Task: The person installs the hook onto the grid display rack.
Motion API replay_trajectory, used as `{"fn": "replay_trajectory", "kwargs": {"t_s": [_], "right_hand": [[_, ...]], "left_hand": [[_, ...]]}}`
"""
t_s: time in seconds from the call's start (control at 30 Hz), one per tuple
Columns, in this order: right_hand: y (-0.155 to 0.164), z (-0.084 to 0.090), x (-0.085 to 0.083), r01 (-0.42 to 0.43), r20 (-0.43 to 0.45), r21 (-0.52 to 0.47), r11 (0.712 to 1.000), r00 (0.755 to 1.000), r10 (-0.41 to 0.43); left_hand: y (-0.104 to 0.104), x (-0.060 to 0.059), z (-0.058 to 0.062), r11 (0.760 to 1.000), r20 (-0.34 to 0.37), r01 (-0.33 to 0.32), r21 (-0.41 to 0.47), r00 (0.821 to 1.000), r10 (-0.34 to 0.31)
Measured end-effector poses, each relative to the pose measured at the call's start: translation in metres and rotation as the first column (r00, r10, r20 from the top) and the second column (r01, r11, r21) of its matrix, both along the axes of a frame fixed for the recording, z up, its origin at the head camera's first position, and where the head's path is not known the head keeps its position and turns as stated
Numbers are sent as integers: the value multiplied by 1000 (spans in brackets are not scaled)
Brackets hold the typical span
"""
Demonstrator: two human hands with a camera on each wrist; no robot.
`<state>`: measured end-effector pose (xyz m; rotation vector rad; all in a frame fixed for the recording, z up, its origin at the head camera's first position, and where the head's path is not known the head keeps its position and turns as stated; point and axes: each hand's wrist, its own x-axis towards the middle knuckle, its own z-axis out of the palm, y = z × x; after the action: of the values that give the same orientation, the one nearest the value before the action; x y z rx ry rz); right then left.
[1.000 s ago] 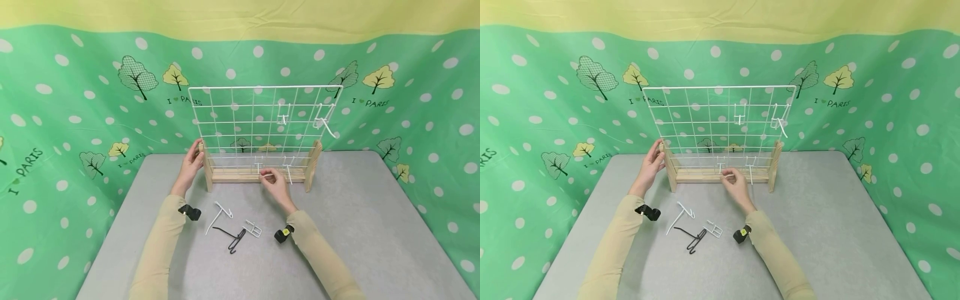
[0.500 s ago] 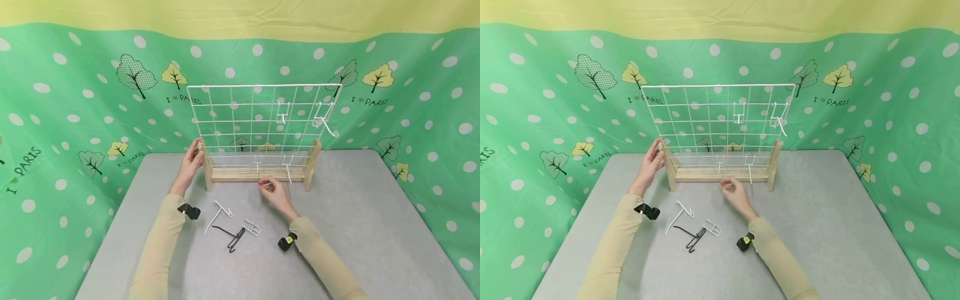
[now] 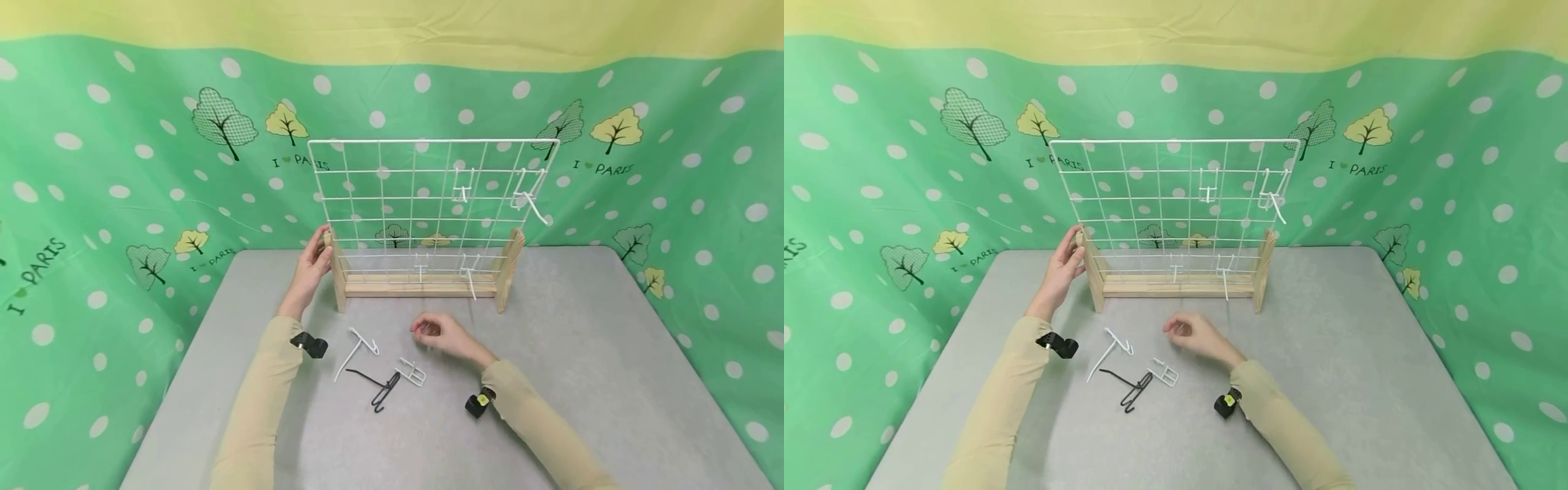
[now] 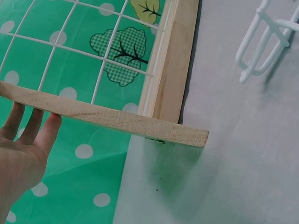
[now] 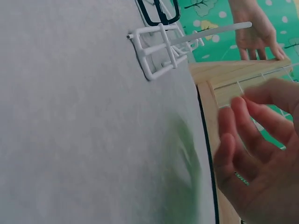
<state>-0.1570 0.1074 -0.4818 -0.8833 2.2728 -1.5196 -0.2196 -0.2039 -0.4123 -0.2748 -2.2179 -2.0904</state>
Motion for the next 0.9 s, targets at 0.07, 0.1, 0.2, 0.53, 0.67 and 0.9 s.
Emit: {"fn": "replay_trajectory", "kwargs": {"t_s": [0.07, 0.1, 0.2, 0.53, 0.67, 0.9], "right_hand": [[5, -8, -2, -58, 20, 35, 998, 998, 57], [6, -7, 0, -90, 34, 46, 995, 995, 89], [11, -6, 4, -167, 74, 65, 984, 984, 162], [15, -23, 7, -207, 75, 53, 977, 976, 203], [14, -25, 9, -218, 75, 53, 975, 974, 214], [11, -28, 12, -225, 78, 19, 974, 972, 223]], "left_hand": [[1, -1, 0, 1000, -2, 2, 0, 1000, -2], [1, -1, 0, 1000, -3, 3, -1, 1000, -3], [1, -1, -1, 1000, -3, 4, -2, 1000, -4], [1, 0, -1, 1000, 9, -9, 3, 1000, 9], [0, 0, -1, 1000, 3, -17, 8, 1000, 17], [3, -1, -1, 1000, 4, -12, 21, 1000, 12]]}}
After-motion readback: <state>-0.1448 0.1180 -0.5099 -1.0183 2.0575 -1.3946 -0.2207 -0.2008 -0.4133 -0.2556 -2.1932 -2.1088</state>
